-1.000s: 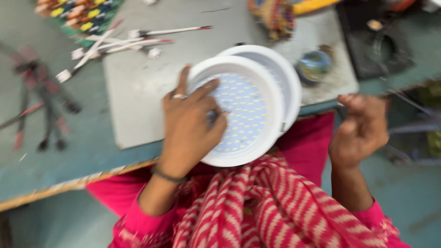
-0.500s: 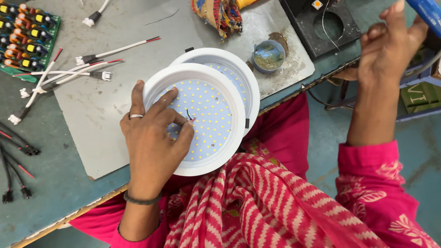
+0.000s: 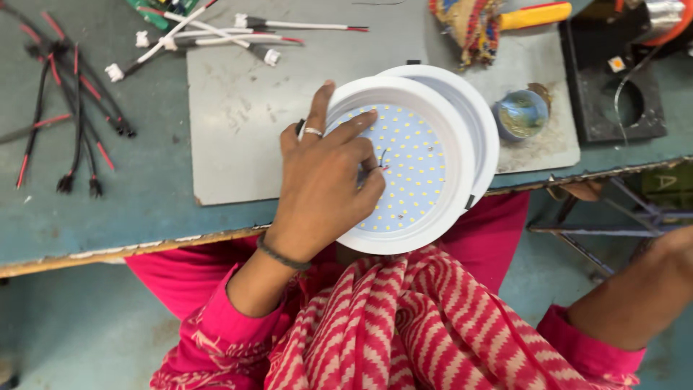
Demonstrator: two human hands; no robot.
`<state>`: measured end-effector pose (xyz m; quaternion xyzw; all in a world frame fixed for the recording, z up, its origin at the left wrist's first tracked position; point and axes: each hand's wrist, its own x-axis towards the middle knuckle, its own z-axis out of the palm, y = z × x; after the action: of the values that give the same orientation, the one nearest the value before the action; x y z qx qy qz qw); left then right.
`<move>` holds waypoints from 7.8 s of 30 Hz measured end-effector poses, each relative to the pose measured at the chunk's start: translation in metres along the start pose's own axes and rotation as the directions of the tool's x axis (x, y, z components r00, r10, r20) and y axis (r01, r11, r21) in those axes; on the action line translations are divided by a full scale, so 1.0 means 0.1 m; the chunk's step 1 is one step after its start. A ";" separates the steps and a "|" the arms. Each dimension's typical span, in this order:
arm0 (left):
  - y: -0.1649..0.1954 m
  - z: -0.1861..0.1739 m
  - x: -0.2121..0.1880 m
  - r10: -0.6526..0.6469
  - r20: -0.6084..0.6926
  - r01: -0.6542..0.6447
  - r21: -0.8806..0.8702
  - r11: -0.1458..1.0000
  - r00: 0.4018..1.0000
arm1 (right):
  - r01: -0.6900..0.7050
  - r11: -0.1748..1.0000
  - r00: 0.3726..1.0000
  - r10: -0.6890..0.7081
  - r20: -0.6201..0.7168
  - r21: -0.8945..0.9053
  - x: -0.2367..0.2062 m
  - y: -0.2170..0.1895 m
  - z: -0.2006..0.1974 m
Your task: The person assembles round LED ceiling light panels at a workbench. They use a screwdriver to fasten the mounting brackets to the light housing, place the LED board into the base, wipe the surface with a cloth, position wires, and solder the wire connections to the LED board using a soldering iron with solder from a small container.
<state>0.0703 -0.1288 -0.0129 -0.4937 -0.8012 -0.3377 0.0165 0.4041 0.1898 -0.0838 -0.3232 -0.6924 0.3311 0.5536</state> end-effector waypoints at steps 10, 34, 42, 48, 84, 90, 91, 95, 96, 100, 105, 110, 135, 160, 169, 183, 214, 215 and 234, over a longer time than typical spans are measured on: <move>-0.03 0.00 0.02 0.001 -0.020 -0.001 -0.006 1.000 1.000 | 0.256 0.931 0.905 -0.326 0.274 0.261 -0.22 -1.07 1.11; -0.04 0.00 0.01 0.021 -0.030 -0.021 -0.005 1.000 0.999 | 0.149 0.959 0.793 -0.262 0.550 0.242 -0.12 -1.59 1.36; -0.04 0.03 0.00 0.033 -0.056 -0.030 0.049 0.998 0.998 | 0.187 0.948 0.813 -0.297 0.501 0.258 -0.13 -1.50 1.38; -0.04 0.02 0.00 0.029 -0.046 -0.027 0.038 0.999 0.999 | 0.200 0.917 0.812 -0.353 0.466 0.345 -0.12 -1.52 1.40; -0.06 0.05 -0.02 0.016 -0.047 -0.016 0.005 1.000 0.999 | 0.287 0.883 0.864 -0.406 0.298 0.372 -0.08 -1.12 1.29; 0.02 -0.14 -0.08 0.068 -0.295 -0.072 -0.005 0.997 0.953 | 0.201 0.812 0.921 -0.347 0.176 0.547 -0.45 -1.07 1.65; 0.06 -0.23 -0.14 0.077 -0.401 -0.088 -0.010 0.996 0.913 | 0.241 0.811 0.913 -0.376 0.158 0.533 -0.54 -1.01 1.74; 0.13 -0.63 -0.57 -0.344 0.037 0.322 -0.454 0.830 0.938 | 0.277 0.869 0.912 -0.372 0.172 0.411 -0.83 -0.85 1.81; 0.11 -0.66 -0.66 -0.301 0.151 0.336 -0.486 0.807 0.942 | 0.269 0.883 0.917 -0.357 0.179 0.384 -0.89 -0.83 1.81; 0.05 -0.39 -0.84 -0.124 0.302 0.270 -0.511 0.816 0.945 | 0.287 0.891 0.931 -0.346 0.116 0.352 -0.98 -0.78 1.85; -0.06 -0.19 -0.88 -0.347 0.118 0.356 -0.521 0.776 0.930 | 0.314 0.880 0.921 -0.374 0.112 0.357 -0.93 -0.78 1.89; -0.51 -0.68 -0.89 -0.452 -0.268 0.231 -0.583 0.779 0.851 | 0.246 0.890 0.915 -0.344 0.211 0.385 -0.99 -0.80 1.84; -1.37 -0.73 0.34 0.051 0.153 0.026 -0.463 0.886 0.987 | 0.278 0.891 0.908 -0.366 0.205 0.359 -0.59 -1.03 2.22; -0.11 -0.36 -0.01 0.192 0.007 -0.192 0.115 0.975 0.981 | 0.247 0.793 0.952 -0.307 0.015 0.557 -1.70 -1.11 2.36; -0.13 -0.25 -0.12 0.130 -0.084 -0.125 0.067 0.990 0.988 | 0.264 0.791 0.916 -0.384 0.112 0.553 -1.58 -1.21 2.29; -0.22 -0.03 -0.22 0.107 -0.161 -0.096 0.073 0.993 0.981 | 0.253 0.837 0.934 -0.341 0.102 0.485 -1.54 -1.16 2.19; -0.17 -0.27 -0.20 0.145 -0.042 -0.145 -0.010 0.989 0.989 | 0.301 0.951 0.805 -0.217 0.552 -0.066 -0.22 -0.75 1.33; -0.19 -0.27 -0.19 0.148 -0.039 -0.148 -0.004 0.989 0.988 | 0.288 0.957 0.795 -0.220 0.565 -0.033 -0.29 -0.74 1.31; -0.31 -0.22 -0.19 0.182 -0.124 -0.187 -0.034 0.982 0.976 | 0.292 0.951 0.839 -0.304 0.451 0.097 -0.56 -0.68 1.41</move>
<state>0.0486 -0.1649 -0.0189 -0.5450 -0.7417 -0.3818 0.0848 0.2699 0.0914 -0.0830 -0.1172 -0.8414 0.3164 0.4222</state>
